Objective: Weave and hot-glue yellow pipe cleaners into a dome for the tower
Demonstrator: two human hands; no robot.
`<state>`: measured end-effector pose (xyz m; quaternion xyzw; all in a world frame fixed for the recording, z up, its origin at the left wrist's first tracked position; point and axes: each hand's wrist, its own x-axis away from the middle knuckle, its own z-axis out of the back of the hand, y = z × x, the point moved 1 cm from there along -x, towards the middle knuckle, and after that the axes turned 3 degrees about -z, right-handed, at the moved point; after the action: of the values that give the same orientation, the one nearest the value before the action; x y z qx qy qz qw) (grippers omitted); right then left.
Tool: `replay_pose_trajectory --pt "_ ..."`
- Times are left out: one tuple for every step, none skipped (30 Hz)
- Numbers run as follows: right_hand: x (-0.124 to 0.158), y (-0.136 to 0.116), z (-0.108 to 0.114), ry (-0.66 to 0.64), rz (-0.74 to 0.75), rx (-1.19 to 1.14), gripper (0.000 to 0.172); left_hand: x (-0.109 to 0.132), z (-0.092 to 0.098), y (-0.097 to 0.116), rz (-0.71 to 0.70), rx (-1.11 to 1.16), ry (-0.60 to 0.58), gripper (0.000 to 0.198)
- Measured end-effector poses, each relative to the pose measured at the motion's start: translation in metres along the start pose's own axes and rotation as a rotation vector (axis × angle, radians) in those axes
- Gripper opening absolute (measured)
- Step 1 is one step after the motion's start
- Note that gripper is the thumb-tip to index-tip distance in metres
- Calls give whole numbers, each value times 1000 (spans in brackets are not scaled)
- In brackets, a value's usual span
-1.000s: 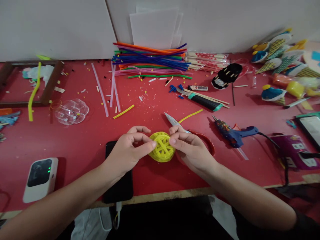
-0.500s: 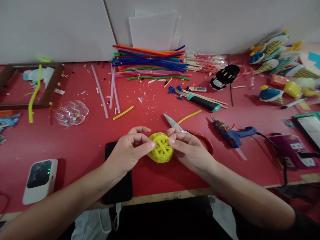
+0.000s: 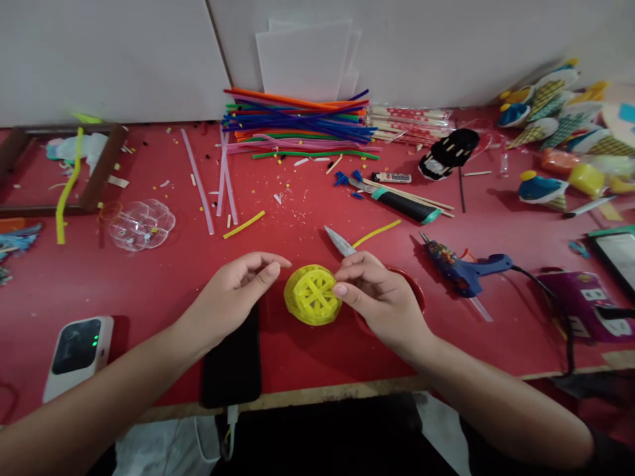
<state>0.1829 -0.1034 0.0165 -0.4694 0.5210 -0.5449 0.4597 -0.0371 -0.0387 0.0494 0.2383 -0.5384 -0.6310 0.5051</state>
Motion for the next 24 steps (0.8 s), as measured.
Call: replay_pose_trajectory --pt "0 0 0 -9 7 12 14 0 1 1 -2 -24 22 32" --pt "0 0 -1 -16 15 23 14 0 2 4 -8 -38 35 31" --pt "0 -1 -1 -16 22 32 14 -1 3 7 -21 -44 33 29" --pt "0 -2 0 -9 30 37 14 -2 3 10 -39 -46 15 26" --pt "0 -4 0 6 41 41 16 -4 3 14 -59 -46 -16 24" --pt "0 -7 2 20 52 49 20 -7 2 18 -77 -48 -57 23" --pt "0 -10 3 14 62 66 25 -11 2 22 -95 -58 -105 22" --pt "0 -12 5 -17 69 97 33 -15 1 26 -112 -77 -154 21" --pt "0 -15 7 -72 72 136 41 -19 0 30 -126 -105 -204 21" --pt "0 -17 8 -140 71 175 48 -22 -1 33 -142 -140 -248 21" --pt "1 -18 9 -201 67 206 51 -26 -2 36 -159 -180 -287 22" --pt "1 -19 10 -240 61 224 52 -28 -3 38 -176 -222 -317 23" --pt "1 -19 11 -249 51 229 50 -31 -3 40 -192 -262 -338 24" --pt "1 -19 11 -239 34 225 46 -32 -3 41 -205 -294 -353 25" --pt "1 -18 11 -225 14 219 43 -33 -3 42 -213 -317 -357 26" --pt "1 -18 11 -217 -8 213 40 -33 -3 42 -215 -328 -352 26" --pt "1 -17 10 -213 -30 207 37 -32 -3 43 -214 -330 -347 25" --pt "1 -17 9 -211 -47 198 35 -32 -3 43 -212 -329 -343 24" --pt "1 -17 9 -204 -60 185 33 -31 -3 42 -208 -328 -342 23" --pt "1 -18 8 -189 -68 171 31 -30 -3 42 -203 -330 -344 23" --pt "1 -18 8 -166 -75 158 28 -29 -2 42 -196 -334 -346 23" --pt "1 -19 7 -140 -82 145 25 -28 -2 42 -188 -340 -348 23" --pt "0 -19 7 -114 -91 134 23 -27 -1 42 -179 -347 -346 23" --pt "-1 -20 7 -91 -102 125 21 -26 0 42 -169 -354 -342 24"
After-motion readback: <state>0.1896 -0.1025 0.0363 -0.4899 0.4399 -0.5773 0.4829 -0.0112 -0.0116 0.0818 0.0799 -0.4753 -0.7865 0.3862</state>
